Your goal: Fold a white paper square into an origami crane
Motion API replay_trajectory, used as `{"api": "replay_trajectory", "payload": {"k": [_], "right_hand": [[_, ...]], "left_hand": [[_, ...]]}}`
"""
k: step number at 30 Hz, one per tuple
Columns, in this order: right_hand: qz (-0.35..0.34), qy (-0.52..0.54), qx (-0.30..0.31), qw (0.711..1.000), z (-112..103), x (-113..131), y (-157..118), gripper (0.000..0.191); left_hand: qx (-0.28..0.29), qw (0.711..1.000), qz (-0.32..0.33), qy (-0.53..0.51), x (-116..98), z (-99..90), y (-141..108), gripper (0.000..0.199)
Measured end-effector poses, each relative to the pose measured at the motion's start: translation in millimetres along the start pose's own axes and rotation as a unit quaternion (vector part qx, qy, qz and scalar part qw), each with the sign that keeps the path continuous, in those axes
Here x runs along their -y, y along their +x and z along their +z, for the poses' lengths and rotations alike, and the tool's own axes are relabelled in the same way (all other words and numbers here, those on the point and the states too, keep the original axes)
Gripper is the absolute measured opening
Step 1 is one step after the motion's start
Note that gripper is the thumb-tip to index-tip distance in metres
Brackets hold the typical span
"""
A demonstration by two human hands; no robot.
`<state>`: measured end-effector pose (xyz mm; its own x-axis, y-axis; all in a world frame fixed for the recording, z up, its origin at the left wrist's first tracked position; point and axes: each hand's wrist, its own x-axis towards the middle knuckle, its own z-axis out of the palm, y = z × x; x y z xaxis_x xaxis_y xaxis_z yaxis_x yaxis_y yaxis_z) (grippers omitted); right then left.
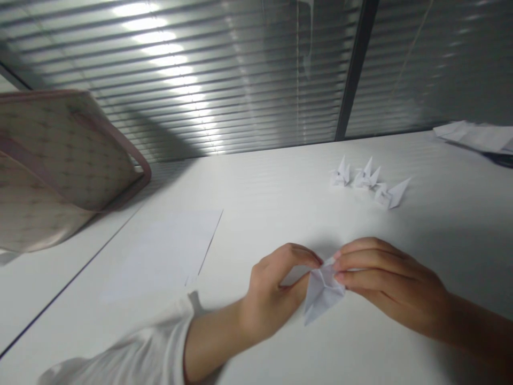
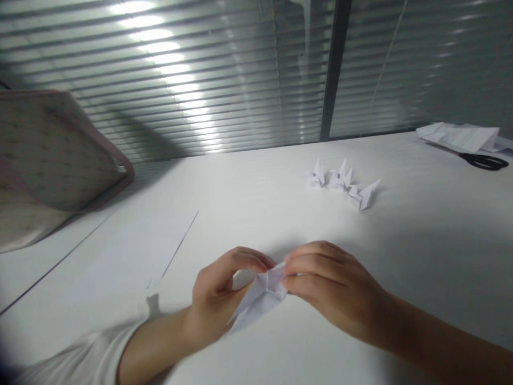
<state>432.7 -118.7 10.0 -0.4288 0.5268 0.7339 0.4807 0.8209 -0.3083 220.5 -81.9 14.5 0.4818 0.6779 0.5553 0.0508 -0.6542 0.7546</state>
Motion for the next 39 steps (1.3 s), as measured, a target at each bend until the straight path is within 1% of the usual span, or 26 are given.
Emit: {"api": "replay_trajectory", "payload": {"k": [4, 8, 11, 16, 19, 22, 25, 28, 30, 35, 37, 39], "right_hand": [[0.014, -0.006, -0.009, 1.000, 0, 0, -2, 0.019], [0.019, 0.025, -0.015, 0.999, 1, 1, 2, 0.020], [0.036, 0.038, -0.020, 0.998, 0, 2, 6, 0.019], [0.063, 0.061, -0.018, 0.996, 3, 4, 5, 0.019], [0.081, 0.104, -0.039, 0.991, 9, 6, 1, 0.018], [0.094, 0.125, -0.047, 0.986, 13, 7, -1, 0.017], [0.107, 0.111, -0.029, 0.988, 12, 7, -1, 0.019], [0.095, 0.096, -0.008, 0.991, 9, 8, 2, 0.025], [0.088, 0.095, -0.005, 0.992, 7, 10, 4, 0.025], [0.124, 0.112, -0.016, 0.986, 6, 11, 8, 0.018], [0.146, 0.120, -0.037, 0.981, 6, 10, 6, 0.012], [0.173, 0.129, -0.063, 0.974, 8, 9, 1, 0.010]], "left_hand": [[0.018, 1.000, 0.019, 0.011, -3, -1.5, 3, 0.011], [0.026, 0.999, 0.031, 0.005, -2, -1.0, 3, 0.015], [0.020, 1.000, -0.004, 0.000, 0, -0.4, 0, 0.013], [-0.013, 0.996, -0.084, -0.005, -1, 1.1, -4, 0.011], [0.003, 0.994, -0.106, -0.040, 0, 1.1, -5, 0.007], [0.022, 0.995, -0.082, -0.059, 2, 0.4, -7, 0.006], [0.043, 0.996, -0.047, -0.069, 2, -0.1, -7, 0.009], [0.061, 0.995, -0.019, -0.077, 1, -0.3, -6, 0.014], [0.067, 0.995, -0.011, -0.077, 0, -0.2, -5, 0.014], [0.051, 0.994, -0.033, -0.090, 1, 0.9, -5, 0.008], [0.043, 0.993, -0.044, -0.100, -2, 1.9, -6, 0.006], [0.029, 0.991, -0.070, -0.110, -7, 3.6, -5, 0.002]]}}
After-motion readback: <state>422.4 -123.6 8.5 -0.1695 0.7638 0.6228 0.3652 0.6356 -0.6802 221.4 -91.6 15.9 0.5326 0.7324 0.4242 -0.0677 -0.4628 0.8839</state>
